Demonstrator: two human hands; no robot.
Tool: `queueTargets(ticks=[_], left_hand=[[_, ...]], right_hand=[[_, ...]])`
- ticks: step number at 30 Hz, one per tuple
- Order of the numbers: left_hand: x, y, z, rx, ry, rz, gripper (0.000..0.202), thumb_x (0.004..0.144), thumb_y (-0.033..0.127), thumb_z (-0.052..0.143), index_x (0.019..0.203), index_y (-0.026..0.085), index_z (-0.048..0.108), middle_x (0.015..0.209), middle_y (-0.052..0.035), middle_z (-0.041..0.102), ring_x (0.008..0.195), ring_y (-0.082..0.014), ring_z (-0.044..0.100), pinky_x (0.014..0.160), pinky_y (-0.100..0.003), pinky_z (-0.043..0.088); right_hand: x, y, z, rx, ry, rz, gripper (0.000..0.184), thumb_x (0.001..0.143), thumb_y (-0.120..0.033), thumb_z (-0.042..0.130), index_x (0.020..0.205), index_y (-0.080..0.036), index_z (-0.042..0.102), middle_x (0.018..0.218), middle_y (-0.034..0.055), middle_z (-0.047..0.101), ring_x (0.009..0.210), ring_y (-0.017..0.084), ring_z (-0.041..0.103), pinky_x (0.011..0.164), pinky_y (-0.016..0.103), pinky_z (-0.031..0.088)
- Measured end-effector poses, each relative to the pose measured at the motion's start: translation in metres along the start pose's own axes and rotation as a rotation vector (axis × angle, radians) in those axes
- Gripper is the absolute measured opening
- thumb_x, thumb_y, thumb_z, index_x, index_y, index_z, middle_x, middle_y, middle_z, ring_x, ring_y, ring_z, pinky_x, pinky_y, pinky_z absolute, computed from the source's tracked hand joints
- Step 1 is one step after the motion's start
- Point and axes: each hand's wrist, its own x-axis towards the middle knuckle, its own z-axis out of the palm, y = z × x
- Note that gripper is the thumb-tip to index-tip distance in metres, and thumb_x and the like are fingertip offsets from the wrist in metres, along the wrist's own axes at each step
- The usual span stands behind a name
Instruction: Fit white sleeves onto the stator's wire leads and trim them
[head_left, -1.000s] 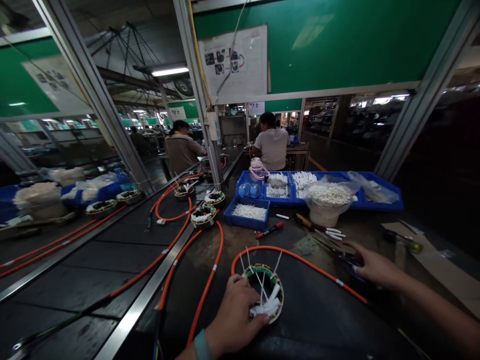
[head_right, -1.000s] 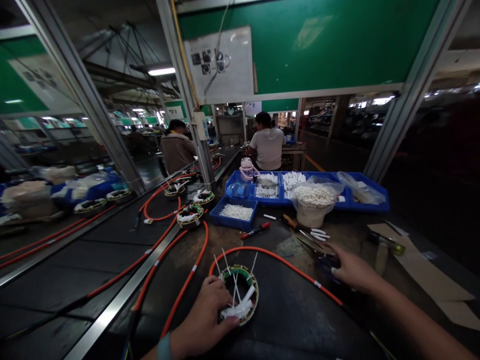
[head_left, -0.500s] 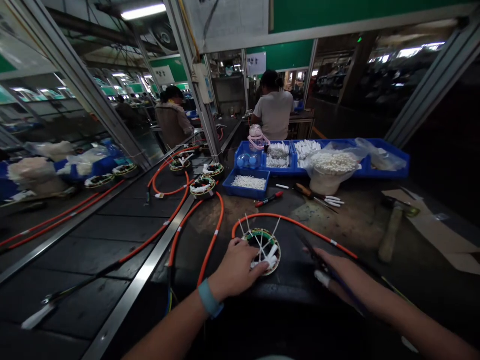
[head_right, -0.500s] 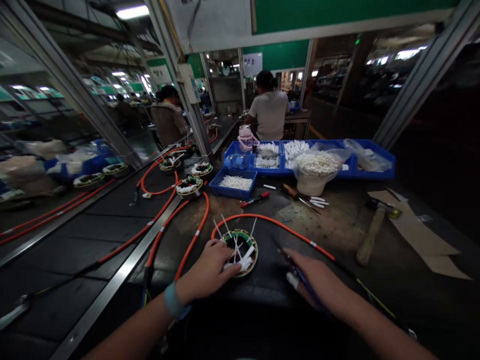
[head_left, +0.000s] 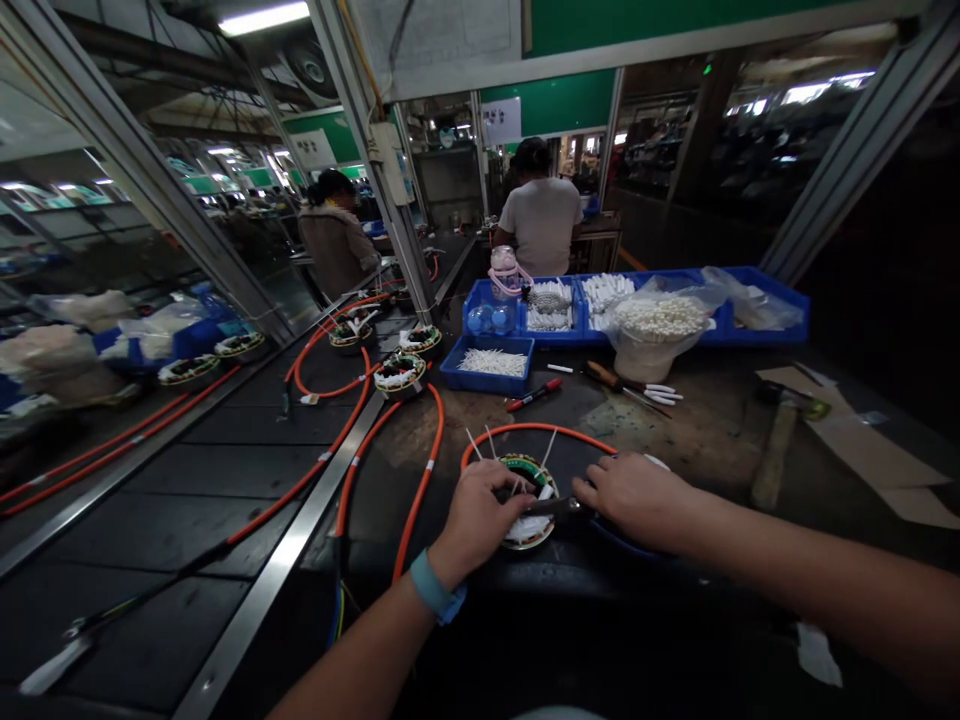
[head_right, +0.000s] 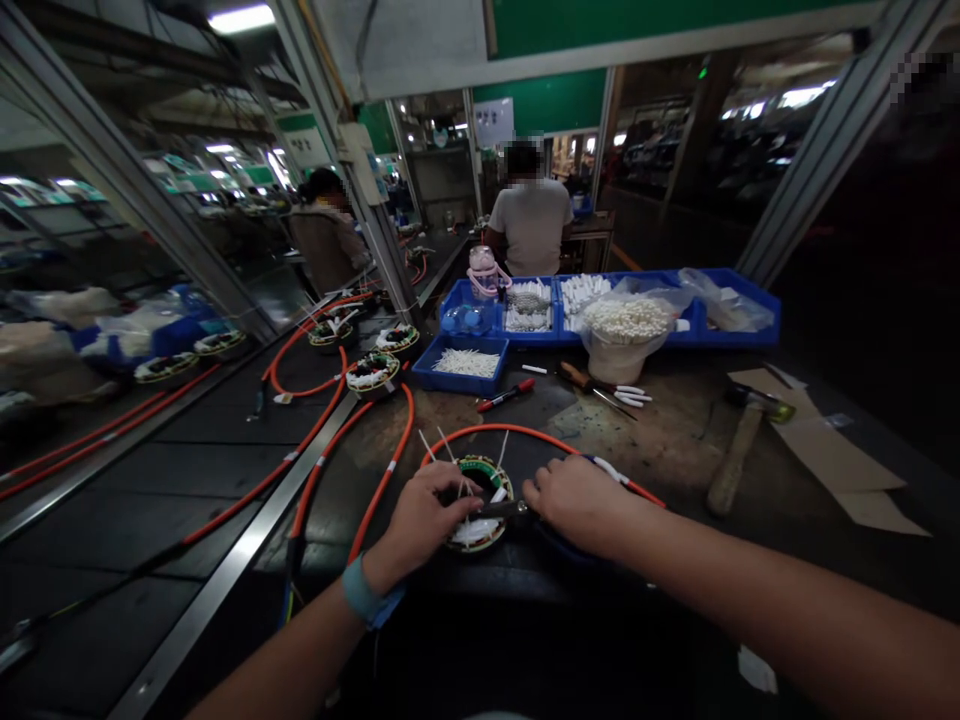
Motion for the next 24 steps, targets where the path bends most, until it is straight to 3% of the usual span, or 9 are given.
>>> queueTargets(ticks=[4,7,10,13,15,19,21,24], left_hand=[[-0.006,-0.002,-0.001,-0.094,0.066,-0.024,0.005,0.067,0.018,0.072,0.069,0.020,0.068,0.077,-0.0006,0.068,0.082,-0.0179,0.061,0.080,-0.032,0.046],[-0.005,-0.002,-0.009,-0.143,0.120,-0.059,0.006,0.071,0.020,0.068,0.077,0.019,0.068,0.082,-0.0019,0.068,0.081,-0.0173,0.061,0.077,-0.030,0.047],[0.008,0.005,-0.016,-0.059,0.109,-0.029,0.026,0.073,0.021,0.067,0.099,0.021,0.066,0.083,-0.0011,0.067,0.083,-0.0172,0.061,0.082,-0.031,0.045],[0.034,0.015,-0.014,0.108,-0.006,0.040,0.047,0.072,0.022,0.070,0.118,0.022,0.059,0.082,0.0001,0.068,0.087,-0.0191,0.059,0.084,-0.033,0.042],[0.050,0.020,-0.010,0.180,-0.103,0.094,0.042,0.071,0.022,0.071,0.112,0.023,0.062,0.081,0.0005,0.069,0.087,-0.0202,0.058,0.083,-0.033,0.042],[0.058,0.017,-0.007,0.195,-0.168,0.153,0.004,0.072,0.023,0.071,0.076,0.025,0.072,0.077,0.0014,0.070,0.087,-0.0191,0.059,0.083,-0.032,0.041],[0.049,0.009,-0.013,0.135,-0.079,0.154,0.004,0.074,0.023,0.068,0.075,0.024,0.071,0.084,0.0005,0.070,0.089,-0.0181,0.059,0.085,-0.031,0.041],[0.035,-0.005,-0.031,-0.009,0.227,0.087,0.009,0.078,0.026,0.062,0.078,0.022,0.070,0.088,-0.0017,0.069,0.087,-0.0169,0.061,0.084,-0.030,0.044]], right_hand=[[-0.010,-0.001,0.017,0.018,0.006,0.016,0.022,0.081,-0.008,0.045,0.096,-0.015,0.059,0.072,0.0083,0.064,0.063,0.022,0.060,0.050,0.028,0.034],[-0.028,0.001,0.039,0.075,0.012,0.129,0.031,0.081,-0.006,0.043,0.108,-0.014,0.056,0.079,0.0088,0.065,0.067,0.022,0.061,0.054,0.029,0.038],[-0.036,0.001,0.058,0.114,0.003,0.312,0.038,0.081,-0.004,0.040,0.115,-0.014,0.053,0.089,0.0104,0.066,0.077,0.023,0.062,0.062,0.031,0.041],[-0.025,-0.001,0.063,0.152,0.006,0.385,0.040,0.082,-0.004,0.039,0.118,-0.014,0.052,0.094,0.0116,0.066,0.083,0.023,0.062,0.068,0.032,0.042],[-0.013,-0.004,0.063,0.170,0.022,0.364,0.039,0.083,-0.005,0.039,0.119,-0.014,0.053,0.096,0.0116,0.066,0.084,0.023,0.062,0.068,0.031,0.042],[-0.004,-0.005,0.066,0.206,0.068,0.329,0.032,0.085,-0.008,0.040,0.112,-0.014,0.057,0.090,0.0112,0.067,0.081,0.022,0.063,0.067,0.030,0.042],[-0.010,-0.003,0.070,0.224,0.092,0.352,0.030,0.085,-0.008,0.040,0.109,-0.014,0.058,0.088,0.0107,0.067,0.079,0.021,0.063,0.067,0.029,0.041],[-0.017,0.000,0.073,0.227,0.100,0.383,0.032,0.086,-0.009,0.039,0.112,-0.015,0.056,0.087,0.0096,0.067,0.078,0.020,0.062,0.066,0.028,0.041]])
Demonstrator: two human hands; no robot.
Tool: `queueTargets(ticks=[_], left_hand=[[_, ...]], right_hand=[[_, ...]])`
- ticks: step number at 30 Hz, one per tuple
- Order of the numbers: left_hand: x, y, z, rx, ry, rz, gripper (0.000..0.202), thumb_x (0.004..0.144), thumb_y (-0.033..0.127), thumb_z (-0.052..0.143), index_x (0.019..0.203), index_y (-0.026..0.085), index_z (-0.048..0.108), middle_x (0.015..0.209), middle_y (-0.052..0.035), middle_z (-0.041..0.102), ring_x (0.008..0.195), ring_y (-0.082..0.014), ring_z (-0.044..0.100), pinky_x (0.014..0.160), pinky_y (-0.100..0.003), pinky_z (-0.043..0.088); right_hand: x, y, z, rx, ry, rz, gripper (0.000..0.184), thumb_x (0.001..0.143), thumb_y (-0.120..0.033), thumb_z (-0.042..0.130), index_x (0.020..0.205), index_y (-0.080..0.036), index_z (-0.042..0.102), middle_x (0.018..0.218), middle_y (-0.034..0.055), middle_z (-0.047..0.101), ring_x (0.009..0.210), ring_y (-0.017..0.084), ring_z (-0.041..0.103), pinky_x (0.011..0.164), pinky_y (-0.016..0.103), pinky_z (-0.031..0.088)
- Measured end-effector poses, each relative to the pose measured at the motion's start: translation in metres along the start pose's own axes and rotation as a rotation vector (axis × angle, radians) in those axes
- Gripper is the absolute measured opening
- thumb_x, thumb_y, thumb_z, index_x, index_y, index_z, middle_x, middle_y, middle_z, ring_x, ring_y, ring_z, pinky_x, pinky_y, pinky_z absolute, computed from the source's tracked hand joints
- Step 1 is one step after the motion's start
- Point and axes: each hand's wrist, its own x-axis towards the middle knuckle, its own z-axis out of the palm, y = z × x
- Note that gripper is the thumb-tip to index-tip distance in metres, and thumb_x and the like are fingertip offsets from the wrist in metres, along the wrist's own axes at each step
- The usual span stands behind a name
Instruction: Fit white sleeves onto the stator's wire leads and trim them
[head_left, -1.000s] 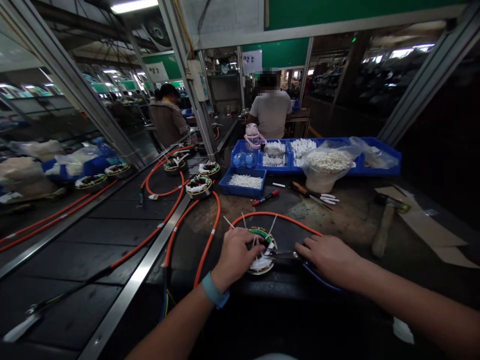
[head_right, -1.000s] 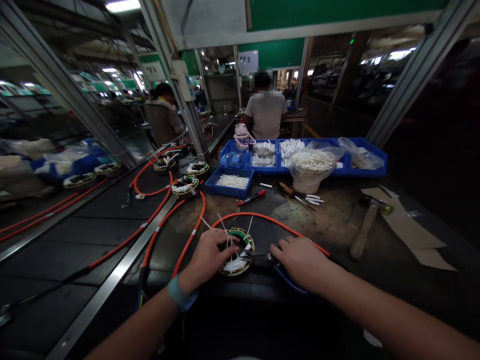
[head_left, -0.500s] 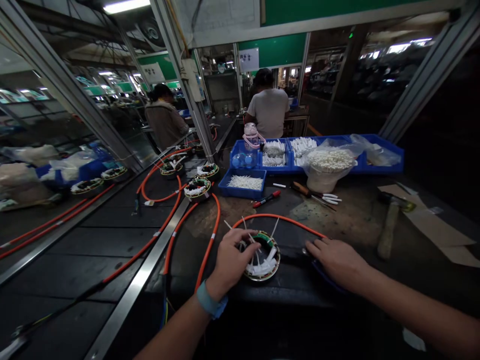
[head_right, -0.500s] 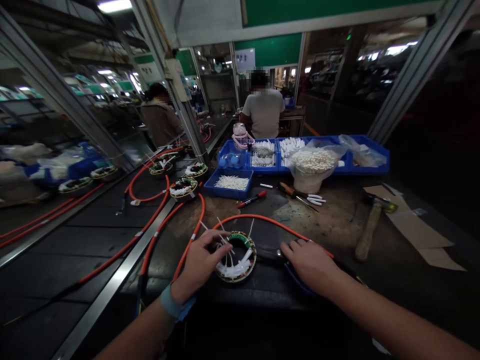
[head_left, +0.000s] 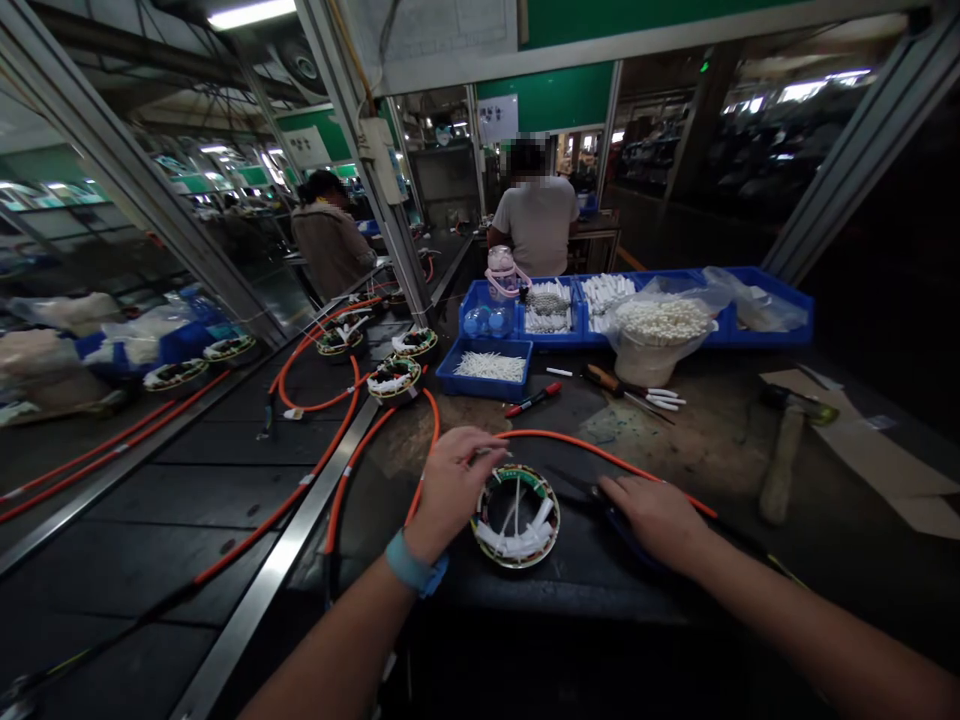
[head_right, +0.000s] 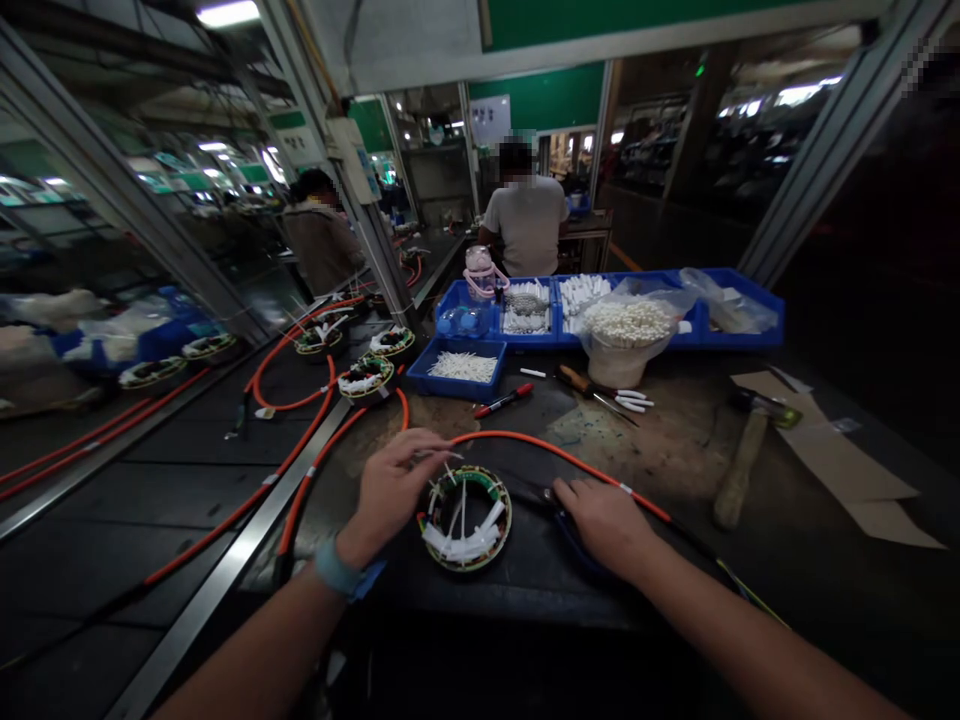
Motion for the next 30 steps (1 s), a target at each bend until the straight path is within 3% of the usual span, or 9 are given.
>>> queueTargets(ticks=[2,3,7,11,18,23,25,26,30], left_hand=[[-0.001,-0.008,-0.014,0.002,0.121,-0.099,0.015,0.078,0.028,0.061,0.086,0.019,0.069,0.085,-0.0018,0.069,0.082,-0.0166,0.062,0.079,-0.029,0.045],[0.000,-0.011,-0.019,0.028,0.093,-0.138,0.020,0.078,0.029,0.060,0.093,0.018,0.068,0.083,-0.0014,0.069,0.079,-0.0164,0.062,0.077,-0.028,0.046],[0.014,-0.016,-0.024,0.096,-0.306,-0.136,0.028,0.073,0.025,0.063,0.100,0.017,0.067,0.080,0.0009,0.069,0.071,-0.0143,0.061,0.071,-0.025,0.046],[0.021,-0.016,-0.018,0.093,-0.401,-0.075,0.012,0.074,0.024,0.063,0.082,0.020,0.072,0.081,0.0002,0.070,0.075,-0.0153,0.062,0.075,-0.025,0.046],[0.010,-0.020,-0.017,0.041,-0.298,-0.069,0.008,0.074,0.020,0.064,0.077,0.021,0.072,0.077,-0.0009,0.069,0.079,-0.0162,0.062,0.077,-0.027,0.047],[-0.001,-0.029,-0.031,-0.020,0.031,-0.147,0.017,0.082,0.025,0.055,0.085,0.018,0.070,0.097,-0.0046,0.068,0.091,-0.0173,0.061,0.083,-0.029,0.046],[-0.003,-0.029,-0.038,-0.038,0.087,-0.192,0.021,0.083,0.028,0.054,0.092,0.017,0.069,0.093,-0.0045,0.069,0.085,-0.0172,0.062,0.078,-0.028,0.048],[-0.003,-0.028,-0.040,-0.046,0.024,-0.204,0.023,0.081,0.027,0.056,0.098,0.017,0.068,0.089,-0.0033,0.069,0.080,-0.0167,0.063,0.074,-0.027,0.048],[0.001,-0.018,-0.041,-0.049,-0.464,-0.114,0.034,0.074,0.018,0.062,0.108,0.022,0.066,0.082,0.0018,0.069,0.073,-0.0142,0.061,0.071,-0.024,0.046]], right_hand=[[0.003,0.000,-0.004,-0.015,-0.014,-0.015,0.034,0.086,-0.009,0.039,0.115,-0.016,0.054,0.090,0.0095,0.066,0.080,0.021,0.062,0.067,0.029,0.042],[0.008,-0.002,-0.007,-0.024,-0.027,-0.031,0.035,0.086,-0.009,0.039,0.116,-0.016,0.053,0.092,0.0096,0.066,0.082,0.022,0.062,0.068,0.029,0.042],[0.036,-0.016,-0.025,-0.068,-0.082,-0.103,0.035,0.083,-0.009,0.042,0.116,-0.017,0.052,0.092,0.0100,0.065,0.083,0.023,0.062,0.066,0.030,0.042],[0.065,-0.031,-0.041,-0.091,-0.098,-0.173,0.028,0.085,-0.011,0.044,0.110,-0.017,0.054,0.090,0.0098,0.065,0.082,0.024,0.062,0.063,0.029,0.042],[0.075,-0.035,-0.044,-0.093,-0.142,-0.230,0.024,0.085,-0.011,0.043,0.105,-0.017,0.056,0.087,0.0097,0.066,0.079,0.022,0.063,0.062,0.027,0.042],[0.056,-0.023,-0.039,-0.105,-0.155,-0.159,0.029,0.084,-0.009,0.043,0.108,-0.015,0.056,0.088,0.0102,0.066,0.079,0.023,0.063,0.062,0.028,0.042],[0.052,-0.021,-0.039,-0.113,-0.147,-0.180,0.033,0.083,-0.009,0.043,0.113,-0.016,0.054,0.092,0.0103,0.065,0.082,0.023,0.062,0.064,0.030,0.043],[0.052,-0.022,-0.040,-0.122,-0.137,-0.204,0.035,0.082,-0.009,0.044,0.116,-0.017,0.053,0.093,0.0103,0.065,0.083,0.024,0.062,0.064,0.031,0.043],[0.062,-0.033,-0.047,-0.179,-0.097,-0.290,0.035,0.084,-0.009,0.044,0.116,-0.016,0.053,0.089,0.0091,0.065,0.080,0.024,0.062,0.063,0.031,0.042]])
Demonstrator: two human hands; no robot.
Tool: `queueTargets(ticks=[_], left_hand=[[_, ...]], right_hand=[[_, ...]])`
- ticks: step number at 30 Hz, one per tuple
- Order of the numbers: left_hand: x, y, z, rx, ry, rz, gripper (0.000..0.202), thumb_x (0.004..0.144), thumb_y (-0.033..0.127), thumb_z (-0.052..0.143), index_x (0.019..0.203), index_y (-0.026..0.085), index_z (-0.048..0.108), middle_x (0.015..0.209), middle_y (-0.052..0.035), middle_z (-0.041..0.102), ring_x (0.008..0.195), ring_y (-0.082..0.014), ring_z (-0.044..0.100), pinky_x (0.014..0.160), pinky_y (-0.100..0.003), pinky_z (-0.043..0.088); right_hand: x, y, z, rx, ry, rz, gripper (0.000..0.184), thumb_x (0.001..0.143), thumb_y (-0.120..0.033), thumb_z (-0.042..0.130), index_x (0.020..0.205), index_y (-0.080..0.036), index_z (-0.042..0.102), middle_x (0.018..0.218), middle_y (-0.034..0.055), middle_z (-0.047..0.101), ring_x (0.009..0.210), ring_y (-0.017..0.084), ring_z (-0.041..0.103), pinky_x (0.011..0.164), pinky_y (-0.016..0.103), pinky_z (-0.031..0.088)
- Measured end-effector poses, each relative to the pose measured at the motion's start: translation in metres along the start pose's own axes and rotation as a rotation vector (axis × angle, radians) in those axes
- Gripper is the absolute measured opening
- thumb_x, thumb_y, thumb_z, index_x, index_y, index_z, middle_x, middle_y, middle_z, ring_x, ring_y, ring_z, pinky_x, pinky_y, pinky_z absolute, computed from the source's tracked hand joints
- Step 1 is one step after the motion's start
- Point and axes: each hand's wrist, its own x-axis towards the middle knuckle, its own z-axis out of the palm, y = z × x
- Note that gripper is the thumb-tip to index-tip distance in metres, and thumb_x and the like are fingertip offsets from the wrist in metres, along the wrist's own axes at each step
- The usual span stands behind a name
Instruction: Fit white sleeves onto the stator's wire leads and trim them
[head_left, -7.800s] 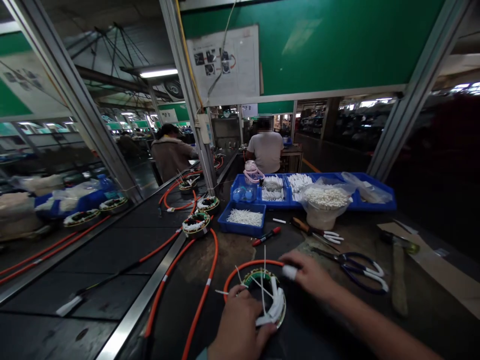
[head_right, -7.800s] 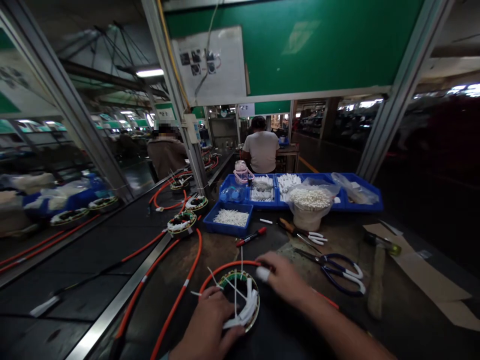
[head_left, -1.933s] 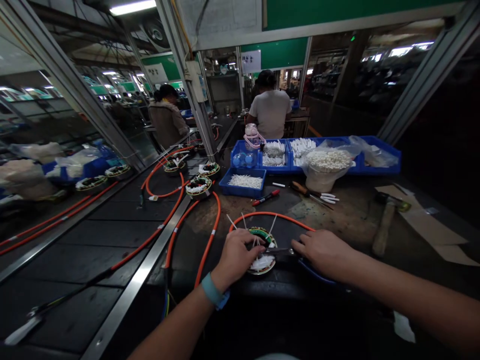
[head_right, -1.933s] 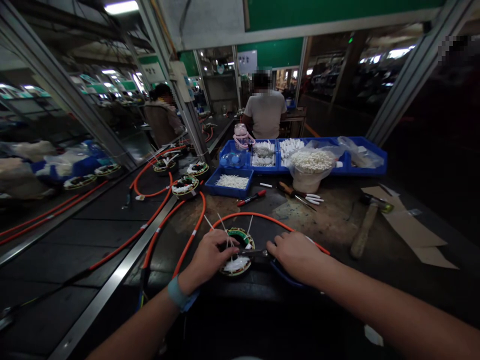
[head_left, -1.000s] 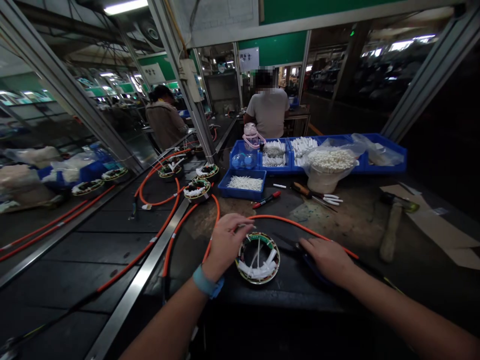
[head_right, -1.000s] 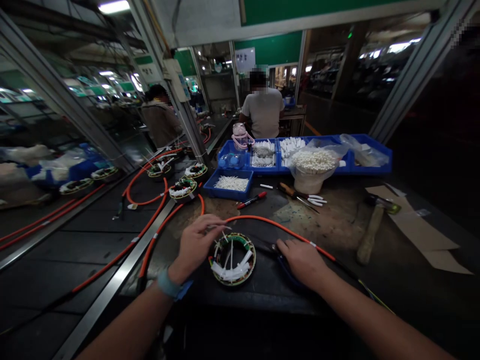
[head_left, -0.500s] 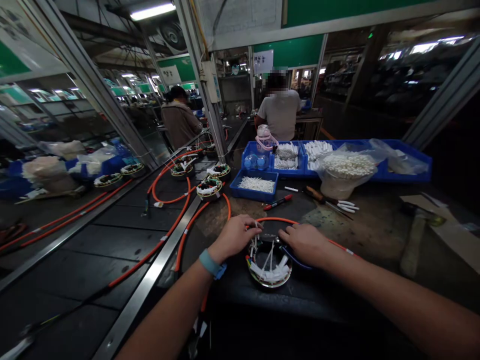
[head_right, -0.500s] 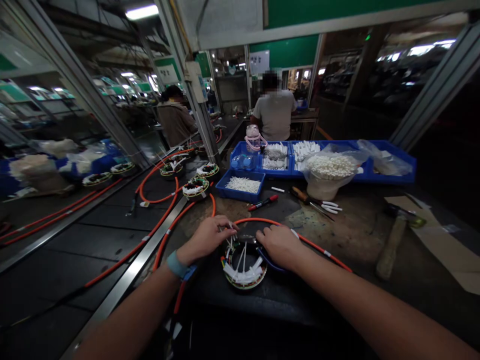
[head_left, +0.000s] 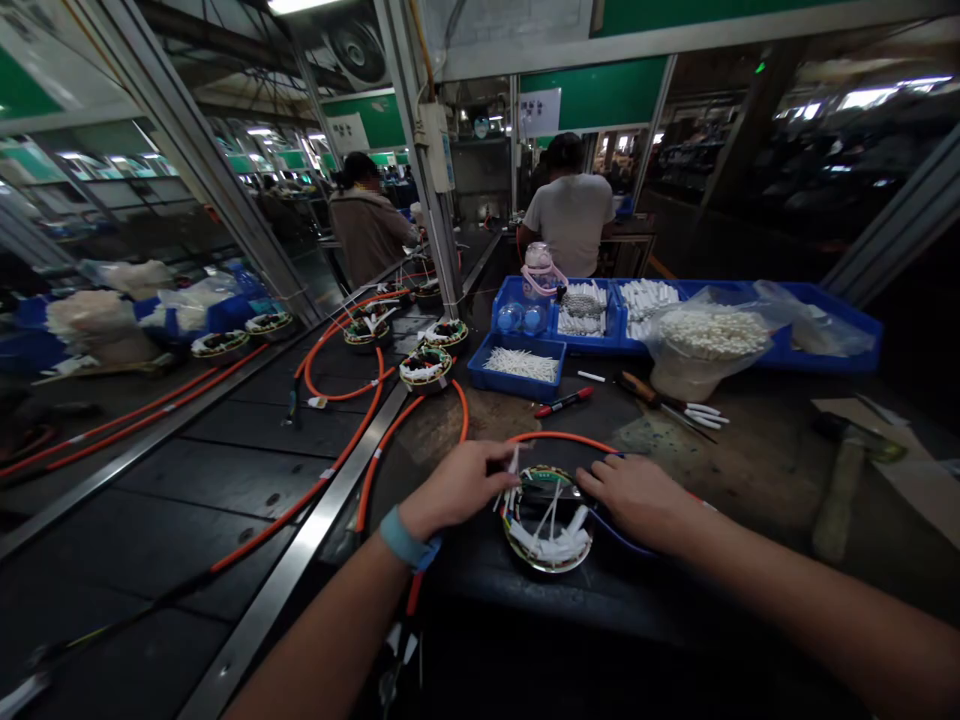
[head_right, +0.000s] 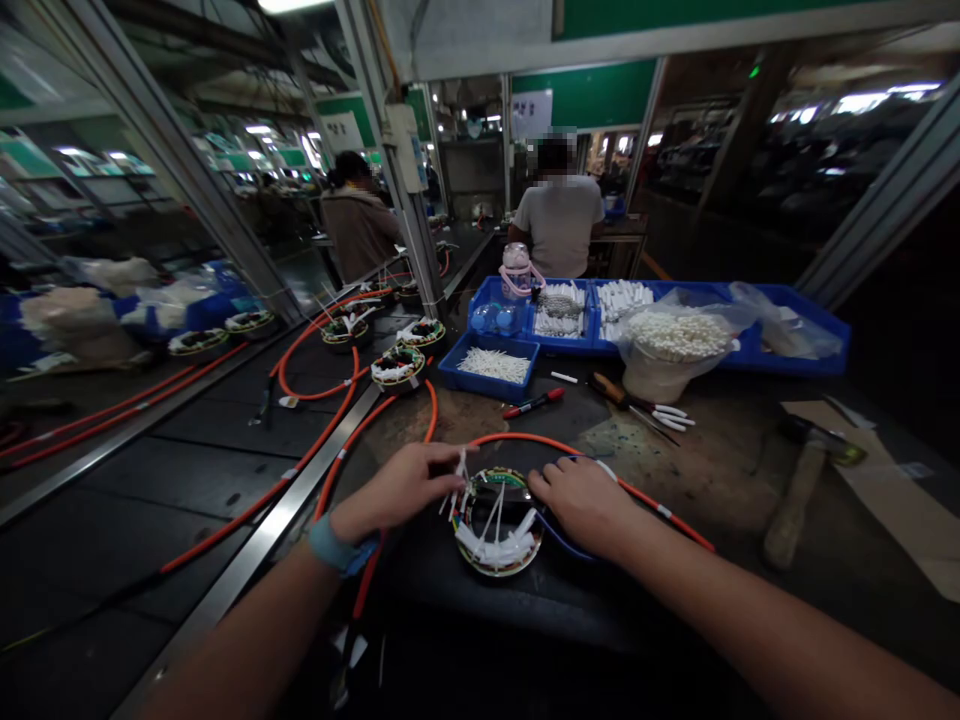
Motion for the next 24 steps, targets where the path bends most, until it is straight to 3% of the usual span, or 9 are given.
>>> queueTargets(ticks=[2,5,9,13,15,19,21,24], left_hand=[[0.002,0.003,0.002,0.045,-0.068,0.046,0.021,0.075,0.018,0.060,0.093,0.023,0.071,0.081,0.0016,0.068,0.076,-0.0144,0.061,0.072,-0.023,0.045],[0.002,0.001,0.006,0.045,-0.005,0.034,0.013,0.077,0.021,0.059,0.079,0.021,0.071,0.077,0.0005,0.067,0.077,-0.0151,0.060,0.072,-0.023,0.044],[-0.004,-0.009,0.008,-0.007,0.141,-0.025,0.015,0.079,0.027,0.056,0.076,0.019,0.069,0.085,-0.0023,0.067,0.083,-0.0166,0.060,0.078,-0.025,0.044],[-0.016,-0.013,0.007,-0.073,0.278,-0.137,0.027,0.083,0.034,0.049,0.089,0.014,0.067,0.083,-0.0042,0.067,0.076,-0.0170,0.060,0.071,-0.027,0.045],[-0.020,-0.009,0.008,-0.178,0.176,-0.198,0.034,0.077,0.033,0.057,0.103,0.013,0.064,0.079,-0.0018,0.065,0.071,-0.0154,0.058,0.066,-0.025,0.044],[-0.015,0.004,0.017,-0.259,-0.217,-0.237,0.066,0.066,0.024,0.067,0.128,0.012,0.050,0.064,0.0056,0.057,0.058,-0.0106,0.050,0.058,-0.021,0.039],[-0.006,0.011,0.024,-0.210,-0.315,-0.186,0.055,0.066,0.025,0.067,0.119,0.014,0.059,0.064,0.0056,0.057,0.058,-0.0101,0.048,0.056,-0.020,0.036],[0.006,0.019,0.029,-0.190,-0.357,-0.138,0.026,0.070,0.029,0.063,0.090,0.013,0.071,0.065,0.0032,0.060,0.060,-0.0106,0.048,0.057,-0.020,0.036]], right_hand=[[0.008,-0.003,-0.005,-0.023,0.009,-0.026,0.032,0.085,-0.010,0.044,0.115,-0.016,0.054,0.087,0.0084,0.065,0.077,0.023,0.062,0.061,0.030,0.041],[0.016,-0.007,-0.006,-0.047,0.021,-0.066,0.027,0.086,-0.011,0.044,0.111,-0.015,0.056,0.084,0.0083,0.066,0.073,0.023,0.063,0.058,0.029,0.040],[0.013,-0.006,0.001,-0.068,0.022,-0.064,0.026,0.085,-0.011,0.046,0.109,-0.014,0.057,0.081,0.0089,0.066,0.073,0.023,0.063,0.056,0.029,0.039],[-0.012,0.005,0.009,-0.061,0.033,-0.011,0.032,0.082,-0.007,0.046,0.111,-0.015,0.056,0.081,0.0087,0.066,0.072,0.022,0.062,0.056,0.028,0.039],[-0.030,0.011,0.011,-0.059,0.050,0.005,0.038,0.079,-0.004,0.046,0.113,-0.017,0.055,0.085,0.0086,0.066,0.074,0.021,0.062,0.061,0.029,0.040],[-0.056,0.012,0.005,-0.034,0.049,-0.011,0.044,0.075,-0.003,0.046,0.115,-0.019,0.055,0.090,0.0082,0.065,0.079,0.023,0.061,0.069,0.034,0.042],[-0.057,0.006,-0.001,-0.009,0.019,-0.025,0.041,0.075,-0.005,0.047,0.113,-0.019,0.055,0.089,0.0082,0.065,0.077,0.023,0.061,0.065,0.034,0.042],[-0.046,-0.006,-0.011,0.018,-0.021,-0.054,0.034,0.077,-0.008,0.048,0.108,-0.018,0.057,0.086,0.0080,0.065,0.072,0.023,0.061,0.059,0.031,0.040]])
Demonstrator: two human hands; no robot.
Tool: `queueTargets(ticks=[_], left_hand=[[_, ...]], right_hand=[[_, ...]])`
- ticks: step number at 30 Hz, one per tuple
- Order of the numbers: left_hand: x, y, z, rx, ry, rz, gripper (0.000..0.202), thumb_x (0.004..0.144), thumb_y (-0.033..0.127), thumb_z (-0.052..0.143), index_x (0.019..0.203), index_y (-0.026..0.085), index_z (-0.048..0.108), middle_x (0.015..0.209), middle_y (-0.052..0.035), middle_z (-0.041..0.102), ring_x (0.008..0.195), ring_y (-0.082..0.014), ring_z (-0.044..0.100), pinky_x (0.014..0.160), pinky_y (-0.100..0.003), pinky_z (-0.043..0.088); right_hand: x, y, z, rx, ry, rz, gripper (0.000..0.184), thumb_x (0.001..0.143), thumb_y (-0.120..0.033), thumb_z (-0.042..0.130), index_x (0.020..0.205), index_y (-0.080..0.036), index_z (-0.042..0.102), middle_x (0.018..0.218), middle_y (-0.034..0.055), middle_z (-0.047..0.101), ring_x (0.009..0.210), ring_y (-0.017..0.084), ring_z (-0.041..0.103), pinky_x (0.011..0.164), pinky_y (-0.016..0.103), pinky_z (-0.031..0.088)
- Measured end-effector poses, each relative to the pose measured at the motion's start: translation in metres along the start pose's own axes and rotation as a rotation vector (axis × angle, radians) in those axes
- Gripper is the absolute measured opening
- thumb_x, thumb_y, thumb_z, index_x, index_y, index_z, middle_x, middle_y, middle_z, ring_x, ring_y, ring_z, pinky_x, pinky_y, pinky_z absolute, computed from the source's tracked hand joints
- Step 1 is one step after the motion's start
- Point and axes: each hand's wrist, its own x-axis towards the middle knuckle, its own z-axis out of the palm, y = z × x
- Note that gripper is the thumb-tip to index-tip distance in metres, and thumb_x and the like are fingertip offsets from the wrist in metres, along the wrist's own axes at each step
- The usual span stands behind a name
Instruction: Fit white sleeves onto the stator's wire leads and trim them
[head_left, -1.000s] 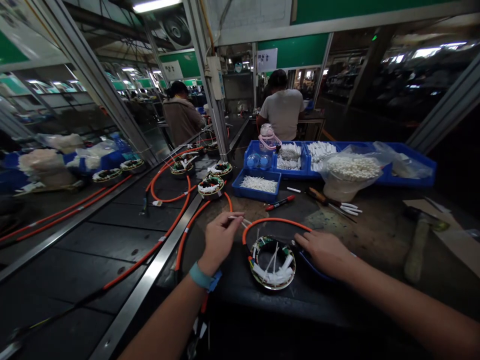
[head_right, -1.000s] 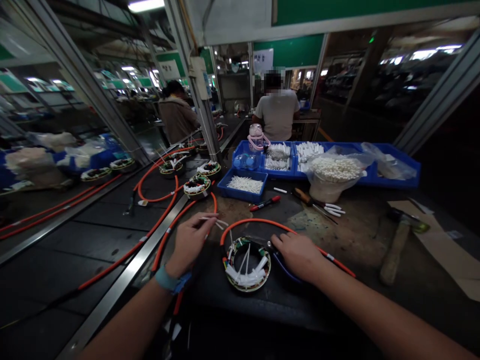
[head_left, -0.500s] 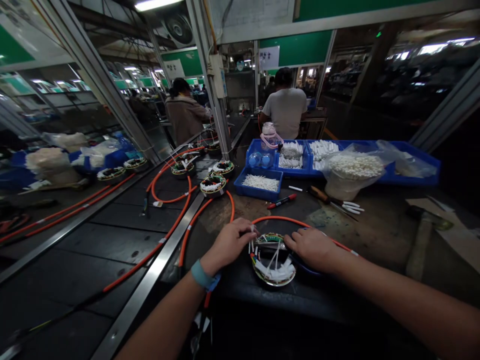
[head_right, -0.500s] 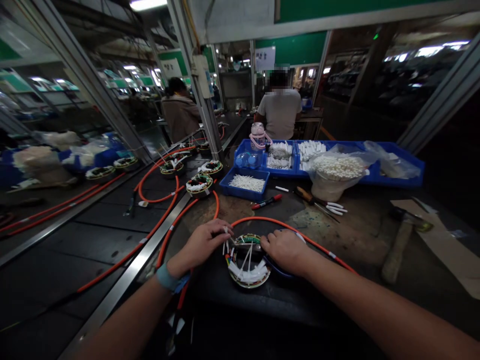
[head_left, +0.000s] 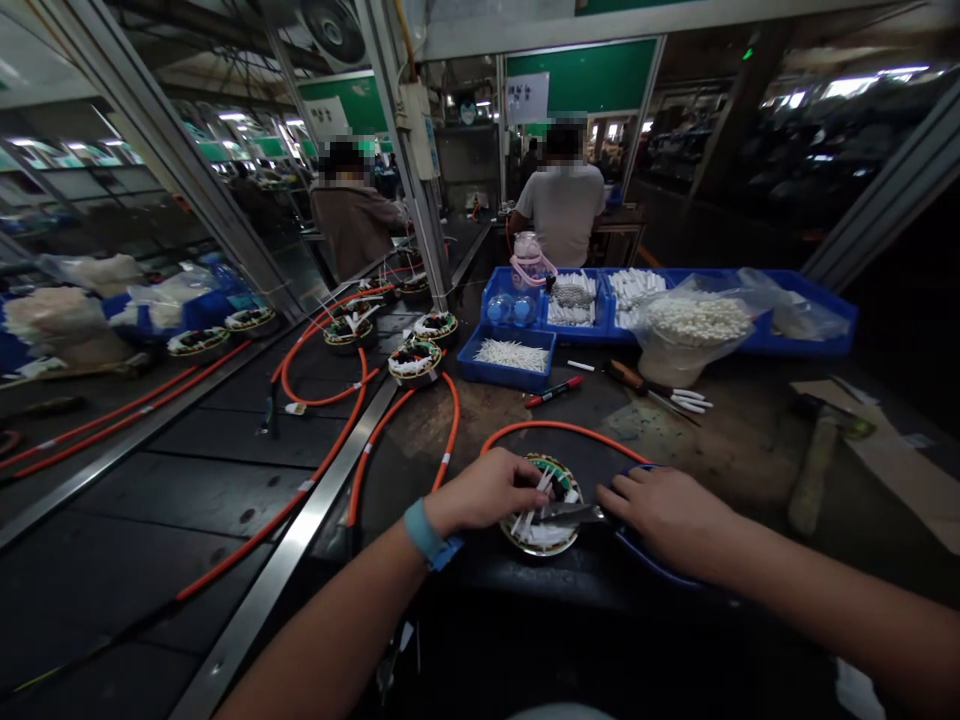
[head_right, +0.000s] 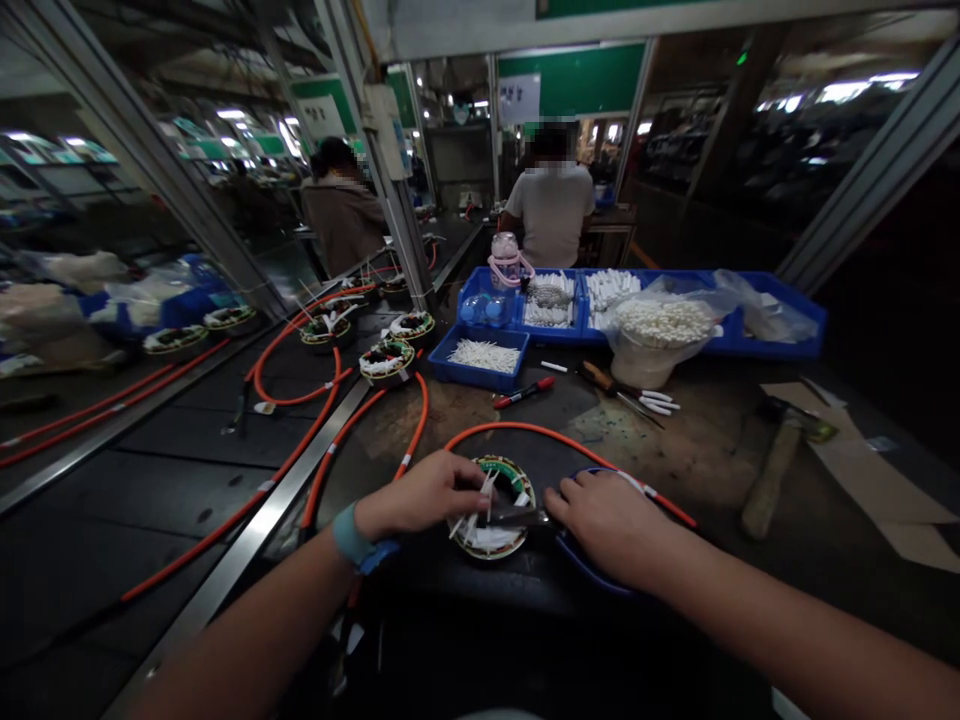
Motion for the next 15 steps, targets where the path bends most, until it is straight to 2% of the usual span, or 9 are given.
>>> queueTargets(ticks=[2,4,10,15], left_hand=[[0.002,0.002,0.001,0.000,0.019,0.004,0.022,0.073,0.029,0.060,0.082,0.012,0.071,0.065,0.0023,0.061,0.061,-0.0109,0.049,0.058,-0.020,0.037],[-0.001,0.001,0.001,-0.013,0.047,0.007,0.022,0.074,0.030,0.059,0.082,0.012,0.070,0.067,0.0019,0.061,0.062,-0.0110,0.049,0.059,-0.020,0.038],[-0.014,-0.014,0.006,-0.106,0.190,0.004,0.024,0.074,0.034,0.059,0.080,0.013,0.068,0.069,0.0000,0.063,0.064,-0.0128,0.053,0.060,-0.022,0.040],[-0.020,-0.015,0.005,-0.169,0.259,-0.043,0.026,0.074,0.038,0.061,0.077,0.013,0.068,0.068,-0.0005,0.063,0.064,-0.0134,0.053,0.062,-0.023,0.041]], right_hand=[[0.007,-0.006,-0.004,0.009,-0.015,-0.024,0.029,0.078,-0.009,0.048,0.104,-0.018,0.058,0.082,0.0074,0.065,0.069,0.023,0.061,0.057,0.030,0.038],[0.010,-0.010,-0.005,0.017,-0.023,-0.041,0.026,0.079,-0.009,0.047,0.101,-0.017,0.058,0.079,0.0075,0.065,0.067,0.022,0.061,0.055,0.029,0.037],[0.004,-0.011,0.010,0.064,-0.061,-0.042,0.027,0.079,-0.008,0.046,0.102,-0.015,0.058,0.079,0.0091,0.066,0.066,0.022,0.062,0.052,0.028,0.035],[0.004,-0.011,0.013,0.045,-0.064,-0.027,0.027,0.081,-0.009,0.046,0.105,-0.014,0.058,0.079,0.0106,0.066,0.066,0.021,0.063,0.052,0.027,0.036]])
